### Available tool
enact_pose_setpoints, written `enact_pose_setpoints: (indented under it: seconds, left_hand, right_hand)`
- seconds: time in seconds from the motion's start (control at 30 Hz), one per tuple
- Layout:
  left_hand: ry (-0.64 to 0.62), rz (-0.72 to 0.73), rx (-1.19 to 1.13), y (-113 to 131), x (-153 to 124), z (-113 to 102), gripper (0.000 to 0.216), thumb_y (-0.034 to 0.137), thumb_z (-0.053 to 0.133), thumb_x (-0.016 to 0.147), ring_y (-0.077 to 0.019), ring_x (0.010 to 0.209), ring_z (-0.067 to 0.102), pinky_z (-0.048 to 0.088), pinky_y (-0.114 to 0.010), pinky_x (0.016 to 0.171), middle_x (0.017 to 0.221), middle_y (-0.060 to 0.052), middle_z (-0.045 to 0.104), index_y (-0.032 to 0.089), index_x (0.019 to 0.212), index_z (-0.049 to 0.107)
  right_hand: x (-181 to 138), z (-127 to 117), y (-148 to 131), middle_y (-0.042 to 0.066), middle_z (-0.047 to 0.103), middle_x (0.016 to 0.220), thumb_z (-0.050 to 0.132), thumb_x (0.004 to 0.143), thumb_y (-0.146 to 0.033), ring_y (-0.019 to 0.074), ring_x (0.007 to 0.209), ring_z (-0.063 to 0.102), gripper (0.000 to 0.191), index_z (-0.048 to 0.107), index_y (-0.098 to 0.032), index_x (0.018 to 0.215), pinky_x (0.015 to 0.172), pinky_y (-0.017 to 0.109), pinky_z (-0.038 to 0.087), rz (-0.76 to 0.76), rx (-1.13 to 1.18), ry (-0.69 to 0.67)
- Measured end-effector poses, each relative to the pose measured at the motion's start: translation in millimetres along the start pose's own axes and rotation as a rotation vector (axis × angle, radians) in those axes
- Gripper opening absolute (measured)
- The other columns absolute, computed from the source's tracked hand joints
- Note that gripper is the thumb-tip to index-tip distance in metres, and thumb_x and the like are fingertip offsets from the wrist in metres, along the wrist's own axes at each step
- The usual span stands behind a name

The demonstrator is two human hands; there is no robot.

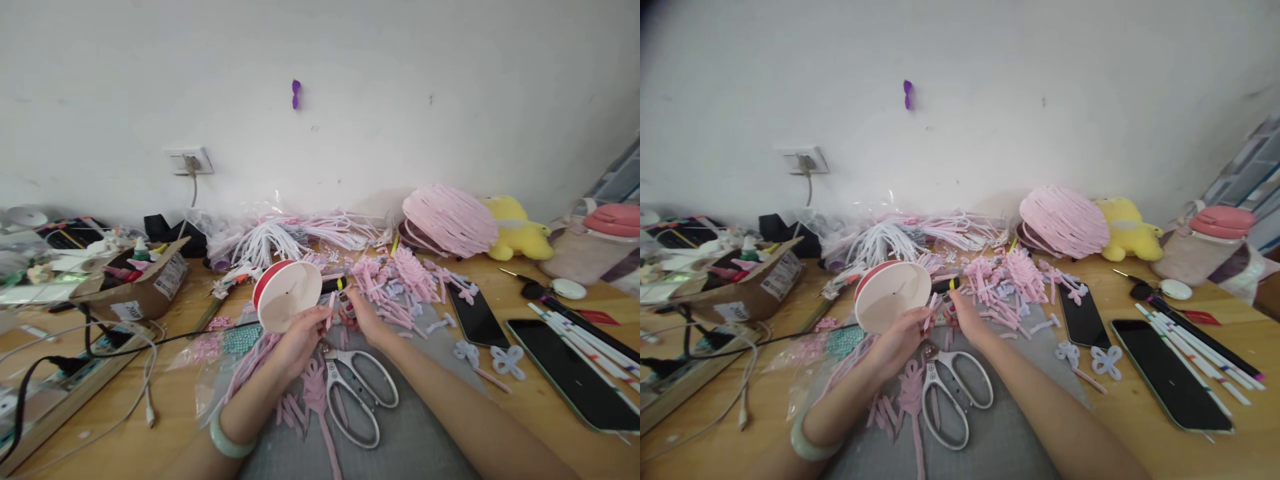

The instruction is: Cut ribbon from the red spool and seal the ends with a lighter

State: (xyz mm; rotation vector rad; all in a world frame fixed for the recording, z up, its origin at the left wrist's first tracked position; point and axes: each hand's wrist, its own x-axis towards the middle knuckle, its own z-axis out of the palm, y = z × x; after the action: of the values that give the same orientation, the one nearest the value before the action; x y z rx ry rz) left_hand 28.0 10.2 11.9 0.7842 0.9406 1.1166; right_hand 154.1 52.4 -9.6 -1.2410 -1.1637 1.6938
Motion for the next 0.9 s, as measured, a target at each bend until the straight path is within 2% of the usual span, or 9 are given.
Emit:
enact_pose_setpoints:
  seconds: [0.4,0.9]
  left_hand:
    - [0.012,-0.005,0.039,0.4,-1.2,0.9,0.015,0.027,0.062,0.064,-0.0104,0.058,0.042,0.031,-0.023,0.054,0.060,0.000,0.055,0.013,0.059,0.061]
    - [0.022,-0.020,0.017,-0.5,-1.1,0.9,0.015,0.027,0.064,0.062,-0.0105,0.056,0.043,0.031,-0.024,0.055,0.057,0.000,0.054,0.014,0.056,0.061]
  right_hand:
    - [1.2,-0.7,4.6,-0.005,0.031,0.037,0.027,0.078,-0.051,0.0061,0.033,0.023,0.045,0.040,-0.018,0.050,0.037,0.021,0.014,-0.020,0.019,-0.078]
    - [-3.3,1.8,-0.1,-0.004,0.034,0.037,0.027,0.080,-0.048,0.0067,0.034,0.025,0.042,0.040,-0.018,0.053,0.037,0.020,0.016,-0.004,0.022,-0.055]
